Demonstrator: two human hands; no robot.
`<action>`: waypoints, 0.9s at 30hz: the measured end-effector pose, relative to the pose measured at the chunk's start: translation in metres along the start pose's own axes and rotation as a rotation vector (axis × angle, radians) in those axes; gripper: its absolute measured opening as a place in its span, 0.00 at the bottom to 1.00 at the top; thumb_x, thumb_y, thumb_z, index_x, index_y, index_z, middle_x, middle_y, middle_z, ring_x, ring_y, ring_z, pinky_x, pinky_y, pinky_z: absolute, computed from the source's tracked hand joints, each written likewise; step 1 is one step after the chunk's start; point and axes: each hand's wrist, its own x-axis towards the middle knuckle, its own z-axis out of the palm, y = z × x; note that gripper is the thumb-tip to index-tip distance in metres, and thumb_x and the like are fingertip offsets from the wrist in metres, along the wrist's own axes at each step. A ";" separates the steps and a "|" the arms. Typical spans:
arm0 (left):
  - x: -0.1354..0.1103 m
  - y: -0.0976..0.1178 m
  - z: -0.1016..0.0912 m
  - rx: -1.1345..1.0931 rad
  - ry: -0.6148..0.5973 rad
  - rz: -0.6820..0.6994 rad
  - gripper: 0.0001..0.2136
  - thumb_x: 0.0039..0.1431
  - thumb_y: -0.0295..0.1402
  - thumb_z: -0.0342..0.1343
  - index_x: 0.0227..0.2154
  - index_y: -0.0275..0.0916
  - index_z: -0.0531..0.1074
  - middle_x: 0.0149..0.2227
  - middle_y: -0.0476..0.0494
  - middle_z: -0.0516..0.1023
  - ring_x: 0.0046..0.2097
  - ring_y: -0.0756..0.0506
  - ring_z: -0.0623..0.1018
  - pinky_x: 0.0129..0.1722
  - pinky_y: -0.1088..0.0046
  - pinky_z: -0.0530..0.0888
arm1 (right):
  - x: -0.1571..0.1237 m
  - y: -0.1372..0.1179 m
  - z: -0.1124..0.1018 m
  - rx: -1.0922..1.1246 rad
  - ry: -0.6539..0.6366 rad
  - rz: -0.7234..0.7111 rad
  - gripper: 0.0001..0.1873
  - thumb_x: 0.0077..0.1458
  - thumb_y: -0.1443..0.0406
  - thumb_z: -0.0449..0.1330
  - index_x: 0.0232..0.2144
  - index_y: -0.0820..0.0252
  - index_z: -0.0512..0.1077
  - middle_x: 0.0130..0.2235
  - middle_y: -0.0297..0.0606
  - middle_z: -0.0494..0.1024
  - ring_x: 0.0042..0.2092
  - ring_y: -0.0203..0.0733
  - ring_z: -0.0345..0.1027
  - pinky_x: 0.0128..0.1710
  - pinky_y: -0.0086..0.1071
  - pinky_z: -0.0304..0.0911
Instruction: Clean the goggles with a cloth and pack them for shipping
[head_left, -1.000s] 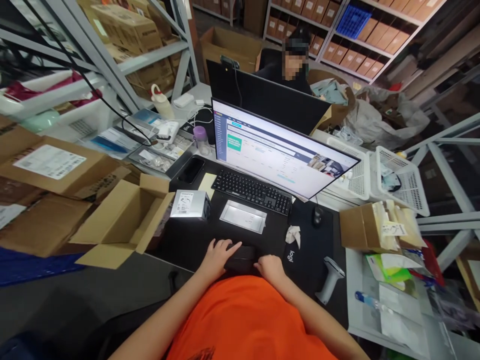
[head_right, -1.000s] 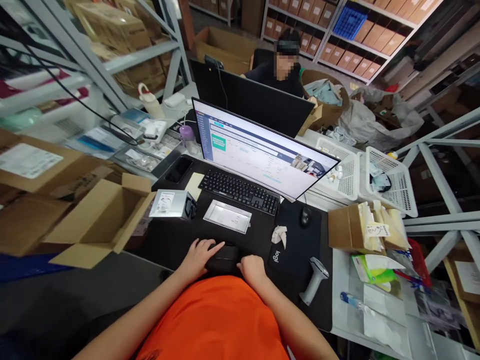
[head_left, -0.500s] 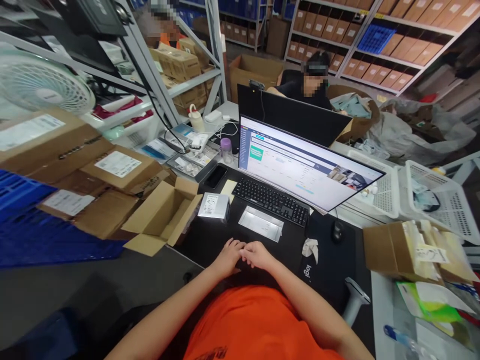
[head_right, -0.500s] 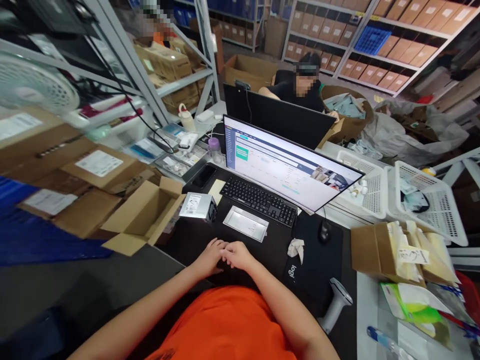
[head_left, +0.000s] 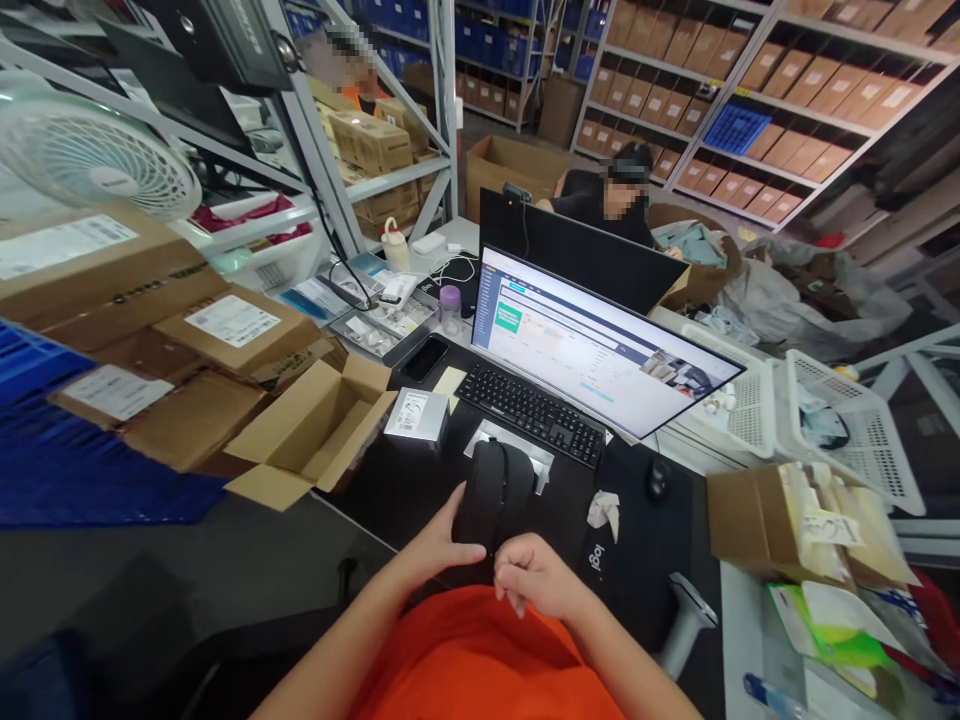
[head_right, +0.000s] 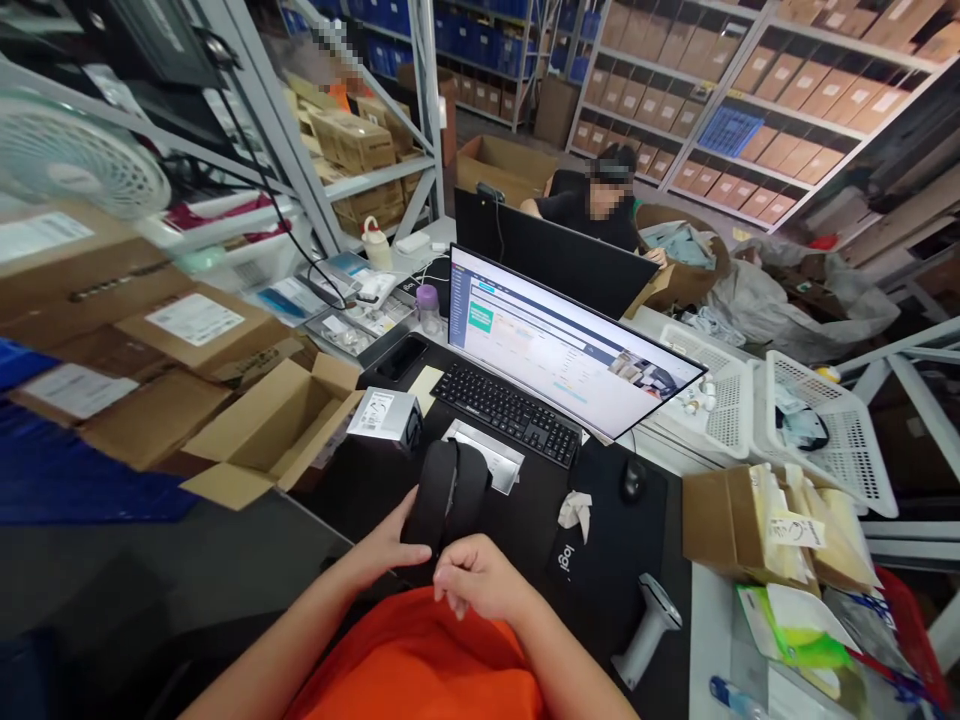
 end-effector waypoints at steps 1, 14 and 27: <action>0.002 0.005 0.000 -0.013 -0.043 -0.005 0.54 0.43 0.58 0.65 0.68 0.39 0.48 0.62 0.30 0.66 0.61 0.31 0.69 0.62 0.51 0.64 | -0.006 -0.002 0.001 -0.003 0.029 -0.002 0.35 0.42 0.34 0.61 0.18 0.61 0.70 0.14 0.29 0.66 0.14 0.30 0.58 0.15 0.24 0.53; 0.001 0.079 0.036 0.542 -0.406 0.140 0.51 0.39 0.28 0.65 0.68 0.50 0.48 0.64 0.41 0.63 0.64 0.35 0.65 0.65 0.57 0.61 | -0.049 -0.039 -0.102 -0.043 0.613 -0.133 0.28 0.50 0.42 0.61 0.18 0.59 0.67 0.12 0.23 0.57 0.14 0.27 0.45 0.15 0.24 0.41; 0.039 0.029 0.041 0.924 -0.155 0.259 0.49 0.37 0.21 0.61 0.65 0.57 0.54 0.64 0.46 0.64 0.64 0.36 0.64 0.66 0.52 0.56 | -0.062 0.032 -0.076 -0.376 0.648 -0.246 0.42 0.46 0.57 0.69 0.62 0.51 0.60 0.63 0.46 0.66 0.64 0.54 0.59 0.64 0.50 0.54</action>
